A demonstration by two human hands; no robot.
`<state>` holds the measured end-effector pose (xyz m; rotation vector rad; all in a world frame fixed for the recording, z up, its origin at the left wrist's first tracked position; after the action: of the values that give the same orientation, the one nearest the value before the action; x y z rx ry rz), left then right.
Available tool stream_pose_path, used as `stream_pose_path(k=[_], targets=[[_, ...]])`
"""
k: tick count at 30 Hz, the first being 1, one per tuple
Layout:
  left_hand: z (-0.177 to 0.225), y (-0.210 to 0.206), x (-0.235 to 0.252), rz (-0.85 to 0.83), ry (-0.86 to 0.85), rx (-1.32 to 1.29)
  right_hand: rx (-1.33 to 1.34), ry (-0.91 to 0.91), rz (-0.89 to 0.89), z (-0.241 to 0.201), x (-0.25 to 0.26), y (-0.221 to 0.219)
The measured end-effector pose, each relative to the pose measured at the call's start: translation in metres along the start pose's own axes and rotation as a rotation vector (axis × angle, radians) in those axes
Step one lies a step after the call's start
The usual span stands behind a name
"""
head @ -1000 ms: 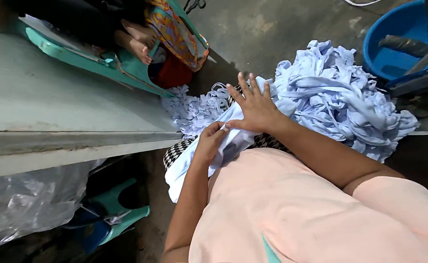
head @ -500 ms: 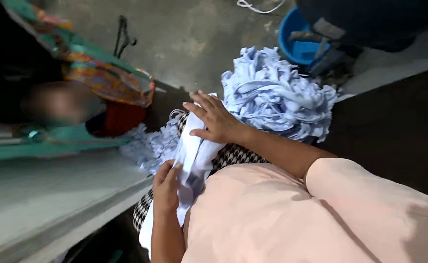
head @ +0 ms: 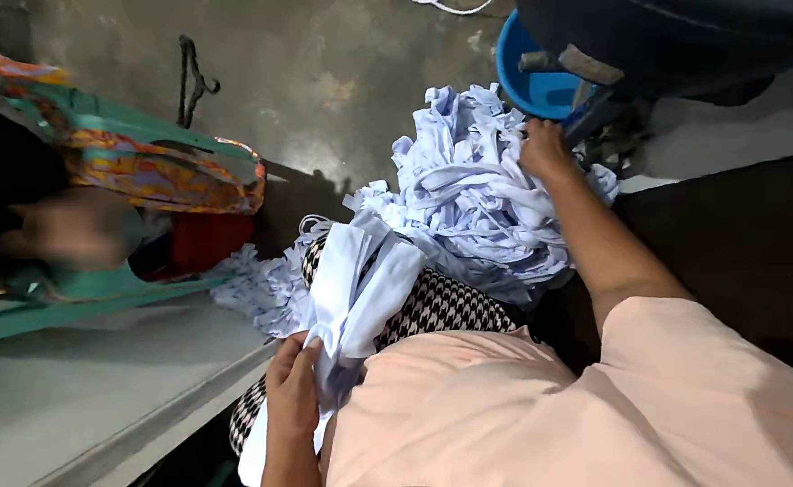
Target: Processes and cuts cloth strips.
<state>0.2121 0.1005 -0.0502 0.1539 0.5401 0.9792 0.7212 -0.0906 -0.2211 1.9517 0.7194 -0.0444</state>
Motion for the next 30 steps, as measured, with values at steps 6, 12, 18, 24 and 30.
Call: stream_pose_path(k=[6, 12, 18, 24, 30], targets=[[0.009, -0.004, -0.006, 0.036, 0.011, 0.042, -0.125, -0.066, -0.099, 0.022, 0.045, -0.023], [0.009, -0.007, -0.007, 0.068, 0.034, 0.015, -0.209, -0.149, -0.152, 0.039, 0.065, -0.032], [0.015, -0.015, -0.007, 0.078, 0.017, 0.021, -0.366, -0.166, -0.276, 0.049, 0.081, -0.042], [0.016, -0.017, -0.012, 0.097, 0.005, 0.002, -0.345, -0.141, -0.354, 0.049, 0.077, -0.043], [0.015, -0.018, -0.016, 0.084, -0.020, -0.037, -0.311, -0.154, -0.371, 0.039, 0.058, -0.040]])
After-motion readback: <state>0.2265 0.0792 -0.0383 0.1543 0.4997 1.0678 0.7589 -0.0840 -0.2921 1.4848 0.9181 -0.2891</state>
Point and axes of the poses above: each hand's wrist, its own x-axis towards the middle knuckle, its own y-axis out of the back of the hand, z = x × y, the point moved 10 cm from there along x, towards the middle knuckle, and after that the axes turned 1 degree about x, right-handed, at the moved point
